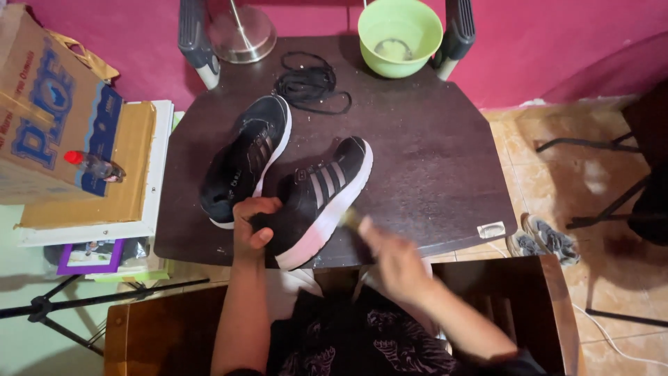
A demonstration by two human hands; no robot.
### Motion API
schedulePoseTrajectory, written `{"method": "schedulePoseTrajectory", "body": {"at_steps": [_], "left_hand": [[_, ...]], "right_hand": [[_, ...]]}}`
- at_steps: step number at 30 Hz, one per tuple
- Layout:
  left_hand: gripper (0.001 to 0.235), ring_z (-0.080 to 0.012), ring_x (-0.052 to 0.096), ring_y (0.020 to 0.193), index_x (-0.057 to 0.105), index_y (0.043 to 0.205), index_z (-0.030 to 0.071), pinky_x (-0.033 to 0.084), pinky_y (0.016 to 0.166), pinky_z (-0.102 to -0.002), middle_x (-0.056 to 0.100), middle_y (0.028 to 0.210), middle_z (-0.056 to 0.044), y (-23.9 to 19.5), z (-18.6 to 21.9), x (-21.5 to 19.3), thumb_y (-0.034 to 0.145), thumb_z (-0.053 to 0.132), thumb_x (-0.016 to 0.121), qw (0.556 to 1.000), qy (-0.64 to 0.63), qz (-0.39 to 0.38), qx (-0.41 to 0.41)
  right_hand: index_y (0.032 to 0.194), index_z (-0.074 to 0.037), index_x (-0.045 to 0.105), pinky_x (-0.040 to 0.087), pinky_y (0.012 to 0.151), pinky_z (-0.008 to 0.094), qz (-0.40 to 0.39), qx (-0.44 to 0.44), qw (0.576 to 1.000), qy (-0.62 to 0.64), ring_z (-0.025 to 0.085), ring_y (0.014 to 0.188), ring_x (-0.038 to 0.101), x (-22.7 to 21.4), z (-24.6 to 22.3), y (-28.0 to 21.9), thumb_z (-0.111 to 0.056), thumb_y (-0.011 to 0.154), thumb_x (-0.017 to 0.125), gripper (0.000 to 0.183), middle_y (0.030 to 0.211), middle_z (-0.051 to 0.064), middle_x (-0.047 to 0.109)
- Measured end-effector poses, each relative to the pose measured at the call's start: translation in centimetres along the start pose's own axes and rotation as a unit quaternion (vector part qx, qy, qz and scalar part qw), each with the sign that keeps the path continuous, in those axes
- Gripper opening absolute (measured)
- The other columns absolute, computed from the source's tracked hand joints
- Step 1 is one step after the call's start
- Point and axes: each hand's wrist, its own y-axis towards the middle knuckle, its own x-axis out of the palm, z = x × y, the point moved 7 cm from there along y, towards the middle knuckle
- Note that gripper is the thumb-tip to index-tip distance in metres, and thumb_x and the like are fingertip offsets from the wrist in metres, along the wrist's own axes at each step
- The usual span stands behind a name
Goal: The person cleans a black shoe insole with a toothbrush and then places it inside a black sneaker. They proceed to scrub the exterior of the sneaker, including the white sole and black upper, using the toothbrush dipped in water from a green bowl.
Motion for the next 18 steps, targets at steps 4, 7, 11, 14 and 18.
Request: {"method": "schedulePoseTrajectory", "body": {"at_steps": [4,7,11,14,18], "left_hand": [[0.050,-0.0165,0.060,0.062,0.067,0.079,-0.005,0.048,0.054,-0.028,0.067,0.074,-0.018,-0.3,-0.6,-1.0,0.071,0.040,0.086,0.999,0.048,0.004,0.007],[0.050,-0.0148,0.058,0.062,0.069,0.081,-0.006,0.048,0.054,-0.028,0.068,0.075,-0.019,-1.1,-0.9,-1.3,0.064,0.035,0.090,0.999,0.032,0.019,0.006],[0.054,-0.0166,0.065,0.071,0.069,0.083,-0.002,0.052,0.063,-0.027,0.071,0.083,-0.017,-1.6,-1.0,-2.3,0.070,0.047,0.088,0.997,0.078,0.009,-0.011],[0.054,-0.0153,0.063,0.071,0.068,0.082,-0.002,0.052,0.062,-0.027,0.070,0.082,-0.017,-1.3,-1.1,-2.2,0.069,0.047,0.087,0.997,0.066,0.012,-0.024],[0.054,-0.0179,0.062,0.067,0.067,0.079,-0.002,0.051,0.062,-0.028,0.067,0.076,-0.015,-1.3,-0.3,-1.7,0.068,0.047,0.087,0.997,0.077,0.019,-0.012]], "right_hand": [[0.141,-0.016,0.066,0.058,0.093,0.044,-0.011,0.003,0.998,-0.062,0.032,0.109,0.072,0.0,7.5,-2.0,-0.003,0.090,0.048,0.055,0.127,0.014,0.073],[0.146,-0.008,0.058,0.056,0.093,0.049,0.068,0.040,0.994,-0.078,0.040,0.111,0.069,-2.7,9.8,-1.0,0.006,0.091,0.049,0.058,0.123,0.020,0.073],[0.120,-0.008,0.074,0.059,0.085,0.043,0.034,0.004,0.998,-0.044,0.035,0.107,0.072,-0.1,9.8,-3.8,-0.001,0.090,0.051,0.039,0.125,0.016,0.072],[0.134,-0.010,0.070,0.059,0.087,0.044,0.036,0.020,0.997,-0.071,0.034,0.106,0.072,-2.5,12.5,-1.8,0.002,0.090,0.051,0.049,0.120,0.016,0.075],[0.128,-0.007,0.073,0.059,0.083,0.045,0.031,0.016,0.998,-0.043,0.037,0.102,0.073,-2.0,6.5,-1.4,0.004,0.086,0.051,0.048,0.129,0.017,0.070]]}}
